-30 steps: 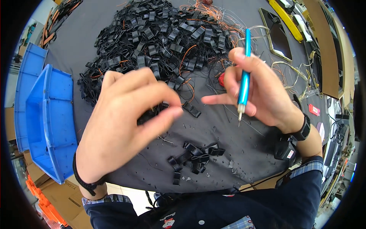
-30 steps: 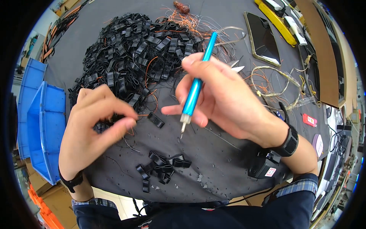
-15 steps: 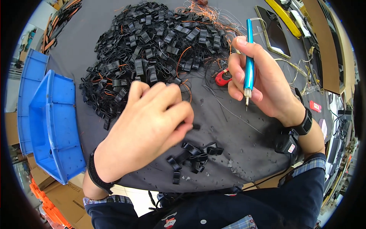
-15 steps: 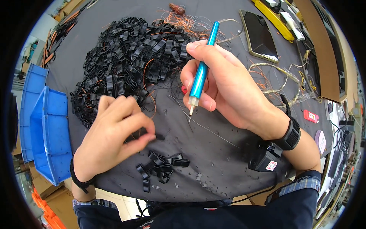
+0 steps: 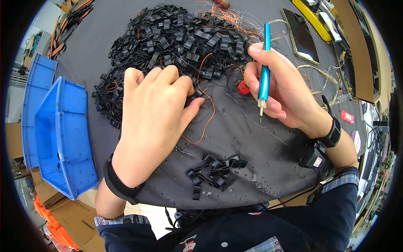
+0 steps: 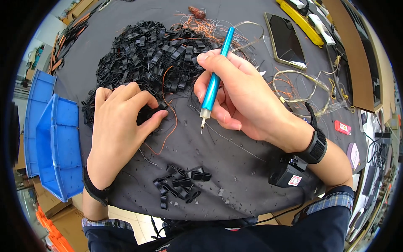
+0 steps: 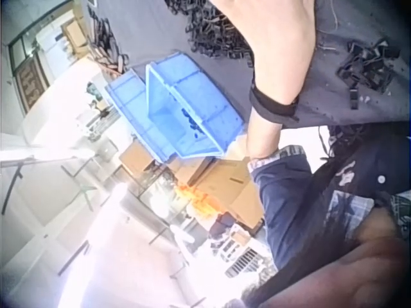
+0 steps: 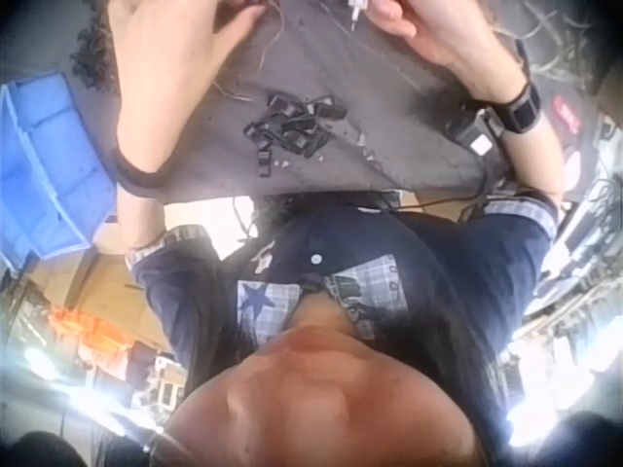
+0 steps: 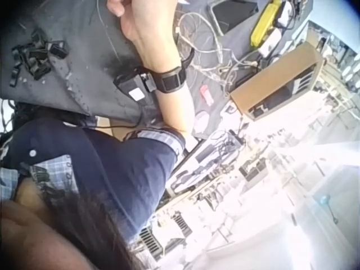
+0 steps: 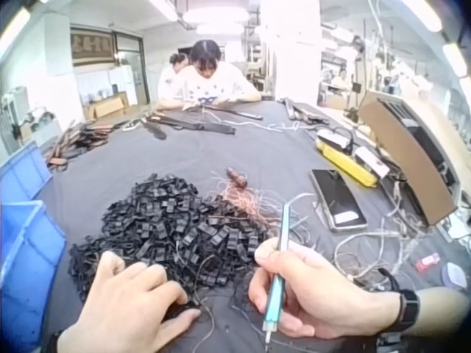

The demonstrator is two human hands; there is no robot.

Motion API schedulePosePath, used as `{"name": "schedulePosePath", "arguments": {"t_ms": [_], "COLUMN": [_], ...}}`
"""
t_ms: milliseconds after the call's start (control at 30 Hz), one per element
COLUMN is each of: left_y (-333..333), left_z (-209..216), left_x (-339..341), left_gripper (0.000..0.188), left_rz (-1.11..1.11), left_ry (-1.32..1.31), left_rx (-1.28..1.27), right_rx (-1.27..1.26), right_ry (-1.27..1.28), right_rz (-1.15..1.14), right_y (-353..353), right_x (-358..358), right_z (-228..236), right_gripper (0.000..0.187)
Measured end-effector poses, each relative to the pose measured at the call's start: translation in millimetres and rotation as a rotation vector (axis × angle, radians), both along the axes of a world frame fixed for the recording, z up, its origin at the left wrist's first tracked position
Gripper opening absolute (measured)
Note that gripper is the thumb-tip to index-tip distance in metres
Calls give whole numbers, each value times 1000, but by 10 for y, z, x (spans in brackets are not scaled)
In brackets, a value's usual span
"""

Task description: The recorder is assembling small electronic components by soldering or applying adhesive to wires inside black plastic housings.

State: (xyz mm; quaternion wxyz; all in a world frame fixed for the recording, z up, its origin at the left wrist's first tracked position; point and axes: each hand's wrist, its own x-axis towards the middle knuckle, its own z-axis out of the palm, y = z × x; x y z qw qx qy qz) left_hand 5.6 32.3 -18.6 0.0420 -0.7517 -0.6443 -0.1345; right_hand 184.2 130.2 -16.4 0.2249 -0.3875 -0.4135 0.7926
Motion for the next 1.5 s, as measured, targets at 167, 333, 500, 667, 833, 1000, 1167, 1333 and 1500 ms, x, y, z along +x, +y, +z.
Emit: {"name": "schedulePosePath", "arguments": {"t_ms": [167,333,500,667,833,1000,1167,1333,1500], "left_y": [-56,-115,-125,-108,-106,-76,-66,-61,-51], "left_z": [67,24,-1,28,20,74,61,50,53], "left_x": [166,259,238,17,-51,4,-8,10,6], "left_gripper": [16,18,22,31,21,18,18,17,17], "left_rz": [-144,-249,-189,-159,-171,-131,-94,-109,-116], "left_ry": [-84,-228,-192,-193,-175,-94,-93,-88,-74], "left_rx": [-46,-153,-174,-200,-239,-261,-273,-270,-272], "right_rx": [-12,51,132,338,499,655,612,620,602], "right_ry": [112,-37,8,-28,44,95,-20,-78,-112], "right_rz": [87,-71,-35,-72,-91,14,21,30,41], "right_y": [81,-10,-16,-168,-306,-347,-304,-334,-324], "right_x": [109,-17,1,-38,-38,-2,3,-16,-23], "right_z": [-56,29,-55,-154,-182,-316,-258,-284,-257], "right_gripper": [26,48,40,22,22,23,25,28,29]}}
